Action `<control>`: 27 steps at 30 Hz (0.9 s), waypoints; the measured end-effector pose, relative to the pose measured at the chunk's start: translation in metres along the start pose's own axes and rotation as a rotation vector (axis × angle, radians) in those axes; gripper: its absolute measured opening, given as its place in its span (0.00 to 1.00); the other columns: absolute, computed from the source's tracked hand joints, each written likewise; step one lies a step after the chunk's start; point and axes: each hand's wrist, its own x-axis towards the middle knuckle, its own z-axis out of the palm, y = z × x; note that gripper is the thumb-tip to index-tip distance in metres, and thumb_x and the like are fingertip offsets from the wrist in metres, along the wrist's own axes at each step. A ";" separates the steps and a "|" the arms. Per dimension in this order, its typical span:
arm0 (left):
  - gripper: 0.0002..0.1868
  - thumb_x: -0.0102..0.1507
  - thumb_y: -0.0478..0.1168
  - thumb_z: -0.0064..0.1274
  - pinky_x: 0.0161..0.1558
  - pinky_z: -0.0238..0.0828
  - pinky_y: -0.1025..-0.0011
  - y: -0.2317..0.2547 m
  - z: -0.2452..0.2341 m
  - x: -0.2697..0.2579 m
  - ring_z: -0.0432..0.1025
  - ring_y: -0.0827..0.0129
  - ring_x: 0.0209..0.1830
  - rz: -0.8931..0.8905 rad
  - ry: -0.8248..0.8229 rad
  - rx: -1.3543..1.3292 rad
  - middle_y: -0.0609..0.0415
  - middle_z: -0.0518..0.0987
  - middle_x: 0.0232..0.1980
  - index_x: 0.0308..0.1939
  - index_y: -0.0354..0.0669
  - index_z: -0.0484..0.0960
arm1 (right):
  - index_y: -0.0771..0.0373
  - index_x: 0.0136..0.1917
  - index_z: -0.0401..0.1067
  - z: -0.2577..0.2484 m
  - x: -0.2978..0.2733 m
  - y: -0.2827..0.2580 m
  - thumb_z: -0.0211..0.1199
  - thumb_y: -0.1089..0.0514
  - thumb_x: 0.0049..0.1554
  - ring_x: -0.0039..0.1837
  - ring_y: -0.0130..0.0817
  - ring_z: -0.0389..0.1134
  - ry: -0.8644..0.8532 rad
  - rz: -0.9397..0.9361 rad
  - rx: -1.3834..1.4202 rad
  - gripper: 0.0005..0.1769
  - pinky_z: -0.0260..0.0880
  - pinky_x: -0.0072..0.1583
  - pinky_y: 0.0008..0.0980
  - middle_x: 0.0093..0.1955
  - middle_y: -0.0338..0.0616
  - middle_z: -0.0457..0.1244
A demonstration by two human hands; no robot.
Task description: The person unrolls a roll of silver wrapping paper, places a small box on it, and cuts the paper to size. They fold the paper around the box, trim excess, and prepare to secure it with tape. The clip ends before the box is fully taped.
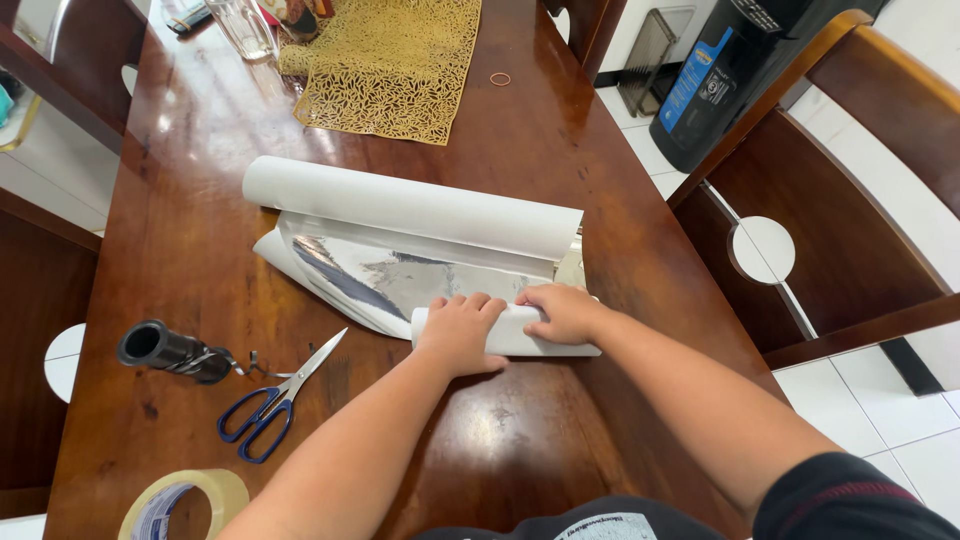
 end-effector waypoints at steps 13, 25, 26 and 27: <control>0.28 0.58 0.45 0.60 0.55 0.68 0.57 0.006 0.031 -0.101 0.74 0.55 0.53 0.066 0.105 -0.219 0.52 0.80 0.54 0.63 0.56 0.73 | 0.54 0.65 0.67 0.047 -0.096 -0.065 0.78 0.44 0.42 0.60 0.49 0.64 0.195 -0.066 -0.173 0.40 0.65 0.58 0.48 0.60 0.47 0.60; 0.27 0.51 0.34 0.64 0.59 0.71 0.63 -0.044 0.117 -0.124 0.72 0.53 0.59 -0.248 0.280 -0.580 0.45 0.72 0.64 0.56 0.45 0.80 | 0.38 0.82 0.51 0.046 -0.085 -0.116 0.67 0.36 0.52 0.61 0.48 0.68 -0.025 0.348 -0.073 0.50 0.71 0.59 0.46 0.64 0.51 0.60; 0.29 0.51 0.33 0.63 0.59 0.73 0.66 -0.042 0.121 -0.124 0.74 0.55 0.56 -0.284 0.276 -0.646 0.46 0.72 0.63 0.57 0.44 0.78 | 0.38 0.82 0.51 0.047 -0.084 -0.124 0.69 0.34 0.52 0.59 0.49 0.68 -0.006 0.349 -0.075 0.50 0.71 0.58 0.46 0.65 0.52 0.59; 0.30 0.51 0.31 0.62 0.59 0.74 0.68 -0.041 0.124 -0.125 0.77 0.58 0.53 -0.320 0.270 -0.710 0.47 0.72 0.63 0.59 0.44 0.77 | 0.39 0.82 0.51 0.047 -0.085 -0.129 0.70 0.33 0.53 0.58 0.49 0.69 0.015 0.349 -0.074 0.51 0.71 0.57 0.46 0.66 0.53 0.58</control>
